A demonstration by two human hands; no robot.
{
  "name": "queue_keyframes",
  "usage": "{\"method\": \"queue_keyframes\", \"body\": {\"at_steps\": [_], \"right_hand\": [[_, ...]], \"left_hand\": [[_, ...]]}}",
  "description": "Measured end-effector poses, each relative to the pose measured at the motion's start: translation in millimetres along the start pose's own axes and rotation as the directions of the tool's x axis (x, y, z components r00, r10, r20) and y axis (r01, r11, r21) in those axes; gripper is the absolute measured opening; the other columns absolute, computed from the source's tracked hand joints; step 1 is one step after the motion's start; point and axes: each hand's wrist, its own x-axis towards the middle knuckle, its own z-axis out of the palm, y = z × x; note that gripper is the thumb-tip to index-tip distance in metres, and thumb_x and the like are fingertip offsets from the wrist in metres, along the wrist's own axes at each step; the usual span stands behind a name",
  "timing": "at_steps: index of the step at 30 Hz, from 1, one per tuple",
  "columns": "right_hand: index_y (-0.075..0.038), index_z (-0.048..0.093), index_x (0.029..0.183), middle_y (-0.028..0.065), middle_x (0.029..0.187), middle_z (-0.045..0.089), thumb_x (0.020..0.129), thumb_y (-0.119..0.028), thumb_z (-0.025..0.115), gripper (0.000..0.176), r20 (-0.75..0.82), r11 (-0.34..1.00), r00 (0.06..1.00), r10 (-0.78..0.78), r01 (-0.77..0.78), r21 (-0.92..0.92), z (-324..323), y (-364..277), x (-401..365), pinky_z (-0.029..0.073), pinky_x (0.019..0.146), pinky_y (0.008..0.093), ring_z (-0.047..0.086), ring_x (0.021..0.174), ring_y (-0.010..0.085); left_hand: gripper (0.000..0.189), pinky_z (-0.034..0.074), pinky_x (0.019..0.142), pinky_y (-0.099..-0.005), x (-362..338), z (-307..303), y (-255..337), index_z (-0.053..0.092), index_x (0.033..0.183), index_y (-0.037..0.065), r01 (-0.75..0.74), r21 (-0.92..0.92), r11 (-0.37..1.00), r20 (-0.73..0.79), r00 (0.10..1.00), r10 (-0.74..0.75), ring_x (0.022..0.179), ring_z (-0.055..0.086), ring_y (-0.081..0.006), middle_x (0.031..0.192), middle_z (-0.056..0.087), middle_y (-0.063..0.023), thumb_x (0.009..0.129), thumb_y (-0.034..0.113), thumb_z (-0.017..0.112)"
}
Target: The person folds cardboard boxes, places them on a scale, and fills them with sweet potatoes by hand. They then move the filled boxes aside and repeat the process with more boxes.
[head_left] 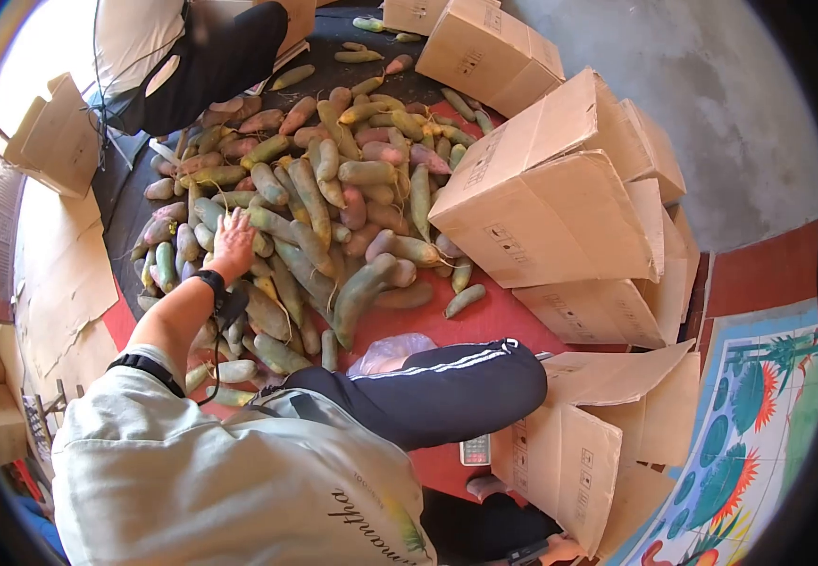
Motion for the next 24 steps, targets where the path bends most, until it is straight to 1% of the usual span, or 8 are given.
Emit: {"method": "queue_keyframes", "body": {"at_steps": [5,8,10,12,16,18,21,24], "right_hand": [[0.008,0.045,0.109,0.0157,0.103,0.052,0.091,-0.049,0.028,0.062,-0.05,0.899,0.977,0.209,-0.172,0.403,8.4,-154.9,-101.1,0.042,0.068,0.0342,0.051,0.083,0.0263],[0.008,0.046,0.105,0.0145,0.097,0.052,0.091,-0.049,0.025,0.062,-0.069,0.837,0.947,0.314,-0.242,0.491,5.4,-82.3,-37.6,0.043,0.063,0.033,0.05,0.077,0.0257],[0.007,0.047,0.102,0.012,0.092,0.053,0.091,-0.049,0.024,0.062,-0.21,0.957,0.972,0.102,-0.038,0.289,5.8,-94.0,-55.0,0.043,0.059,0.0303,0.049,0.069,0.0227],[0.005,0.05,0.099,0.01,0.085,0.055,0.091,-0.049,0.025,0.059,-0.107,0.827,0.922,0.372,-0.277,0.489,-2.6,-124.1,-72.5,0.042,0.055,0.0248,0.048,0.063,0.0189],[-0.001,0.056,0.091,0.0062,0.074,0.058,0.091,-0.049,0.028,0.055,-0.142,0.808,0.911,0.388,-0.263,0.527,-13.9,-135.1,-75.3,0.04,0.05,0.0206,0.05,0.06,0.0153],[-0.002,0.056,0.092,0.0045,0.071,0.058,0.091,-0.049,0.027,0.055,-0.13,0.789,0.916,0.38,-0.247,0.562,-24.9,-143.5,-76.1,0.04,0.05,0.021,0.05,0.058,0.0144],[0.003,0.048,0.115,0.0099,0.106,0.055,0.09,-0.05,0.026,0.062,-0.061,0.828,0.92,0.388,-0.319,0.462,-37.2,-161.6,-82.2,0.04,0.069,0.0244,0.051,0.09,0.0182],[0.003,0.045,0.117,0.0114,0.108,0.053,0.09,-0.05,0.027,0.062,-0.111,0.815,0.936,0.333,-0.226,0.533,-31.3,-174.9,-93.6,0.04,0.074,0.0266,0.05,0.094,0.0195]], "left_hand": [[0.065,0.008,0.104,-0.0535,19.8,-7.2,-40.2,0.046,0.122,0.009,0.075,0.05,0.996,0.204,0.975,-0.083,0.132,0.014,-0.0284,0.136,0.031,-0.0098,0.067,0.039,0.064],[0.056,0.007,0.104,-0.0538,29.0,-3.5,-52.5,0.051,0.117,0.009,0.082,0.056,0.995,0.173,0.981,-0.091,0.131,0.017,-0.0287,0.13,0.038,-0.0105,0.074,0.044,0.054],[0.05,0.008,0.104,-0.0539,33.6,-6.2,-55.0,0.058,0.109,0.008,0.08,0.039,0.996,0.16,0.983,-0.085,0.128,0.023,-0.0299,0.118,0.048,-0.0127,0.078,0.045,0.048],[0.05,0.007,0.104,-0.0536,39.0,-7.3,-58.5,0.059,0.106,0.007,0.037,0.078,0.996,0.172,0.984,-0.05,0.127,0.023,-0.0305,0.116,0.049,-0.0136,0.077,0.047,0.048],[0.055,0.009,0.104,-0.0509,43.7,-17.0,-56.9,0.061,0.098,0.003,0.002,0.107,0.994,0.207,0.978,-0.024,0.109,0.048,-0.0238,0.102,0.058,-0.0122,0.073,0.051,0.053],[0.055,0.029,0.098,-0.0448,44.7,-14.6,-59.5,0.062,0.096,0.003,0.001,0.059,0.998,0.166,0.986,-0.011,0.097,0.055,-0.0256,0.096,0.062,-0.0129,0.07,0.052,0.057],[0.047,0.047,0.076,-0.0345,44.8,-26.3,-53.2,0.062,0.094,0.005,0.007,0.071,0.997,0.246,0.969,-0.024,0.091,0.058,-0.0268,0.096,0.062,-0.0133,0.073,0.047,0.057],[0.044,0.046,0.078,-0.0372,46.8,-33.2,-49.2,0.062,0.093,0.004,0.029,0.048,0.998,0.318,0.947,-0.042,0.091,0.058,-0.0287,0.096,0.061,-0.0147,0.075,0.044,0.056]]}}
